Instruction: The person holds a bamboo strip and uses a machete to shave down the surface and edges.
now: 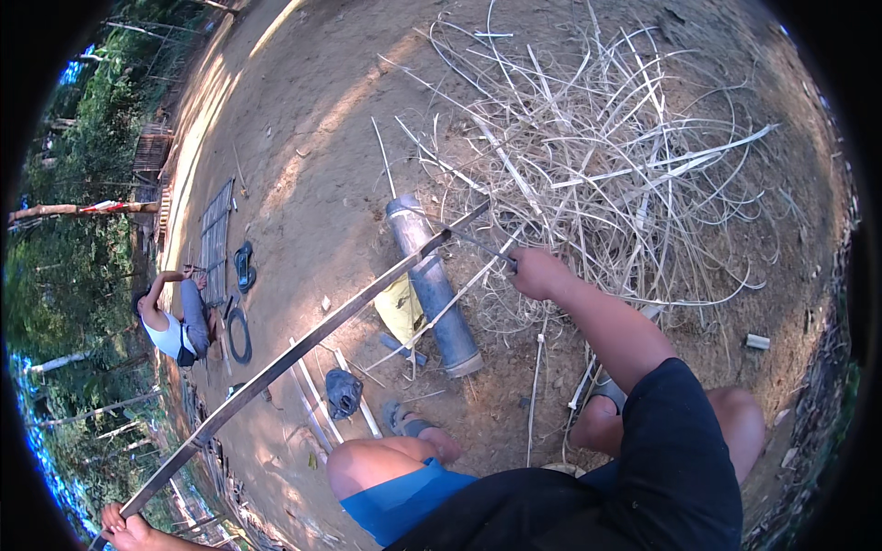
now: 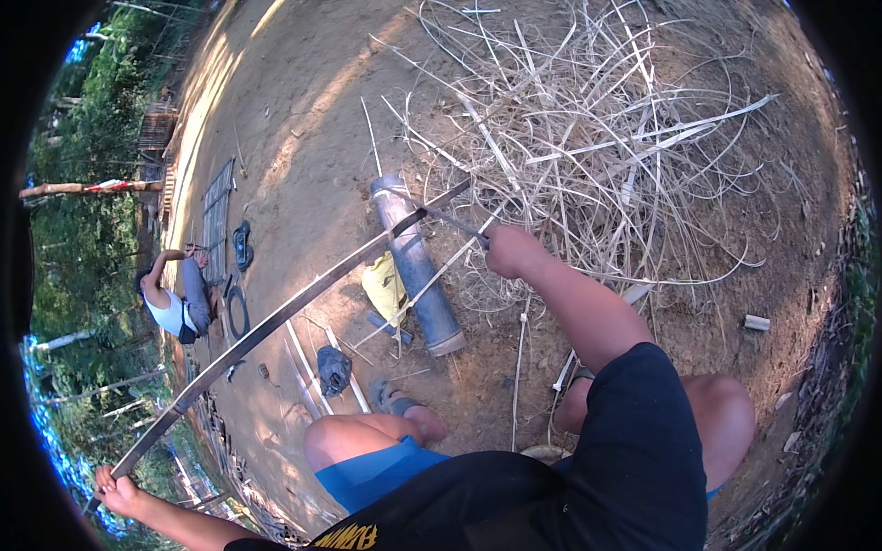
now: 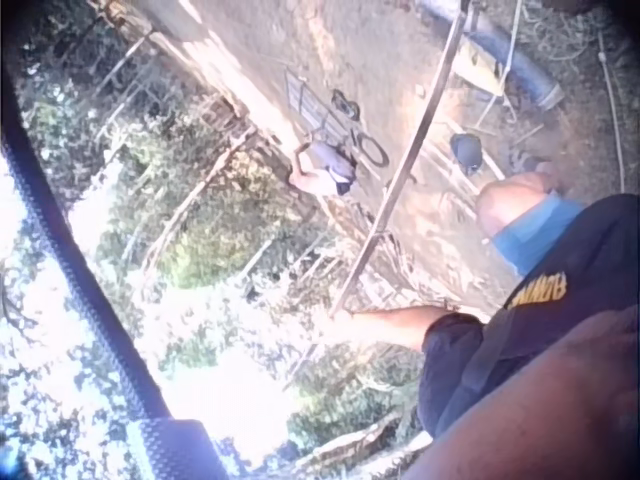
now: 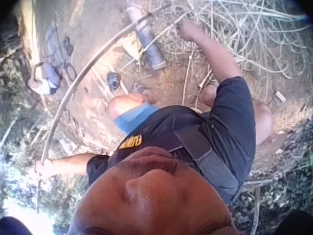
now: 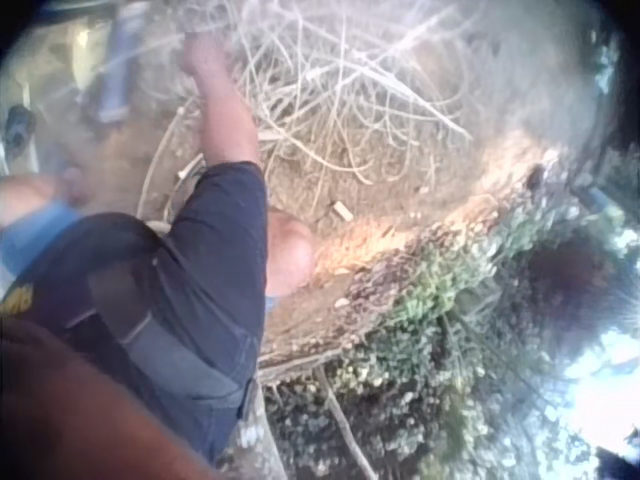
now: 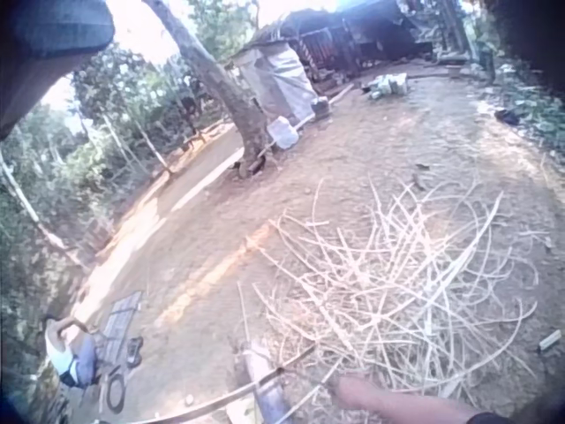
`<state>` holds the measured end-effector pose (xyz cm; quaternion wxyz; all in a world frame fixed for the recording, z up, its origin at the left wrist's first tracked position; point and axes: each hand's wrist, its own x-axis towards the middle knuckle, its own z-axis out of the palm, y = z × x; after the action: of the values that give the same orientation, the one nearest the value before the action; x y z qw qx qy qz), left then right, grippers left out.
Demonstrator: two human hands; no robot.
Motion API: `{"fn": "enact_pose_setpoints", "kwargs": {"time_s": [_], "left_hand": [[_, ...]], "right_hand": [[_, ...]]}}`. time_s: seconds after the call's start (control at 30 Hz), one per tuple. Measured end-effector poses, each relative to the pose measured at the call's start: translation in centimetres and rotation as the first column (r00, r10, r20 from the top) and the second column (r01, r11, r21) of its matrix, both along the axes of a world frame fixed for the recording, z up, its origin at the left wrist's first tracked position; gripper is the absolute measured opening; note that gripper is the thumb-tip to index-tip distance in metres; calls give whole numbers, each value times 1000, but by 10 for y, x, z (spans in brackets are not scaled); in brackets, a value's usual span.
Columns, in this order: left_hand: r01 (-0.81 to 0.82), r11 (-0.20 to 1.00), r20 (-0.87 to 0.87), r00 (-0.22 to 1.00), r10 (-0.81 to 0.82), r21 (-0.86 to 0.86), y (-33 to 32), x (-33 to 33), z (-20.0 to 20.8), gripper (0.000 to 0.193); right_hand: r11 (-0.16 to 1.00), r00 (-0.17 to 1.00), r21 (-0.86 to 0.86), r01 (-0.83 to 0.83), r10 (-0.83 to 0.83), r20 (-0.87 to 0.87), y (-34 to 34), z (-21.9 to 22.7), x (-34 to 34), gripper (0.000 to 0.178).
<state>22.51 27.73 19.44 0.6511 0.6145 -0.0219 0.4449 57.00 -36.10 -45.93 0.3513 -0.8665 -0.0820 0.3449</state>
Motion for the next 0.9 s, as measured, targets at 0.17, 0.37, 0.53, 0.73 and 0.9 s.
{"fn": "enact_pose_setpoints", "kwargs": {"time_s": [0.17,0.37,0.53,0.73,0.9], "left_hand": [[49,999,-15,999,-50,-19,9,19,6,58],[125,991,1,992,-125,-39,-6,8,5,58],[131,991,24,991,-131,-21,-82,42,-27,50],[331,942,109,936,-336,56,-136,44,-64,42],[441,897,240,869,-433,23,-174,27,-96,54]], "right_hand": [[929,962,-264,-260,272,8,-25,-118,20,33],[978,996,-192,81,-88,-32,-26,-112,16,33],[986,999,-165,-33,25,-48,-38,-119,22,33],[918,903,-79,388,-396,-166,4,-83,-29,24],[638,644,177,750,-641,-417,50,-66,-125,8]]}}
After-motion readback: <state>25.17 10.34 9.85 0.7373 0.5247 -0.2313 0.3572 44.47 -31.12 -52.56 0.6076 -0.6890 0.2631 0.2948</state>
